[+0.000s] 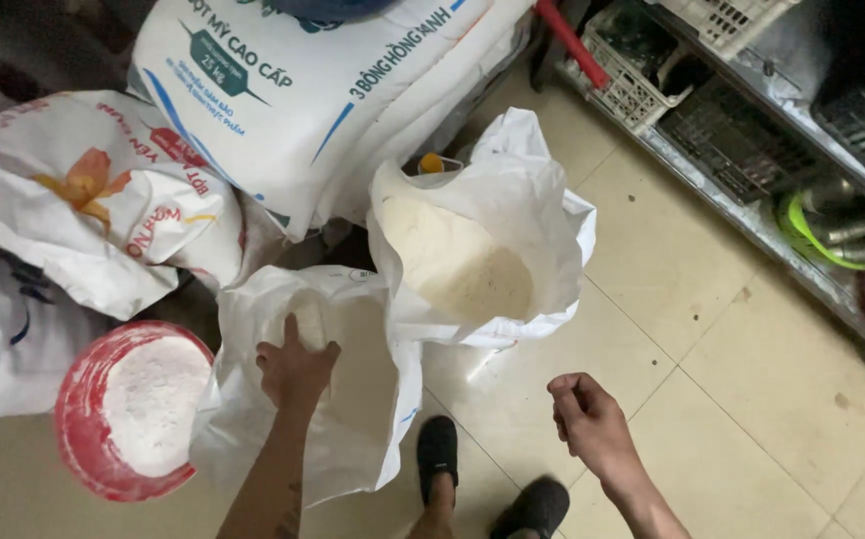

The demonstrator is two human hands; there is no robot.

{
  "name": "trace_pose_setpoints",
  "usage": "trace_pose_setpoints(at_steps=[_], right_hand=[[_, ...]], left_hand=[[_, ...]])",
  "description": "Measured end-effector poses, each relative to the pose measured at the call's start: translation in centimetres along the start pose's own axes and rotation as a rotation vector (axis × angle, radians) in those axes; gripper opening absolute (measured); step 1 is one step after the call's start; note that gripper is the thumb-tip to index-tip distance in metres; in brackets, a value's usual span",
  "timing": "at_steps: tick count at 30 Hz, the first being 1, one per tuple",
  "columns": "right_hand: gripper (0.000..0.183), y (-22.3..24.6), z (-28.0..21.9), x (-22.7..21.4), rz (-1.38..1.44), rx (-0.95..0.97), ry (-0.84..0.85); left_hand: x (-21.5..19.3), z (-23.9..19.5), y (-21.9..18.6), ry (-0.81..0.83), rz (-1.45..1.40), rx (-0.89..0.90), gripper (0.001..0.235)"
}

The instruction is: Weighing flour and sugar from large sacks and pouring them into a commercial dough mixer.

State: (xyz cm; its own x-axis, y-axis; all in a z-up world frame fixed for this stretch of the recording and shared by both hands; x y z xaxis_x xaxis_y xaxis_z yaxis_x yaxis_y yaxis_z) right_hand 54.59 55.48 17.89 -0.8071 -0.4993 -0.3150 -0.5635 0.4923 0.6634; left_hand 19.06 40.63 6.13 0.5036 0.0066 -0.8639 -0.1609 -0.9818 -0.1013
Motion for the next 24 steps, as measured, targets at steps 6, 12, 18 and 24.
trace_pose_setpoints(at_steps=[6,12,18,24], right_hand=[[0.021,4.2,0.2,0.2,0.05,-0.136,0.091],[0.028,7.5,-0.8,-3.3,-0.085,-0.209,0.185],[0.03,11.7,-1.4,-8.2,-0.153,-0.256,0.181],[0.031,12.7,2.2,-9.4,-0.29,-0.357,0.064]], left_hand=[[-7.2,-5.4,2.6,0.178,-0.524,-0.174,0.078],[-17.8,-17.6,-1.1,0.195,-0.886,-0.203,0.072],[-20.5,-22.4,-8.8,0.181,-1.095,-0.072,0.067],[-13.2,-19.1,-19.7,0.218,-0.717,0.06,0.089]])
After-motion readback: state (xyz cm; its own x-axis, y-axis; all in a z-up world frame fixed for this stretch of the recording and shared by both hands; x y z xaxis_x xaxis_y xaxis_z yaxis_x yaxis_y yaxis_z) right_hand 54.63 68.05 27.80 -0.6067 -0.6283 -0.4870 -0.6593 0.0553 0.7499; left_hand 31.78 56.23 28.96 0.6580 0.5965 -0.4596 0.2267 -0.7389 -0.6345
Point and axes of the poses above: each hand's wrist, its own z-axis towards the middle knuckle, its own x-axis out of the palm, y = z × x, the point moved 7 cm from there along z, towards the middle knuckle, and after that the axes turned 9 degrees about -x, right-handed, at the moved point
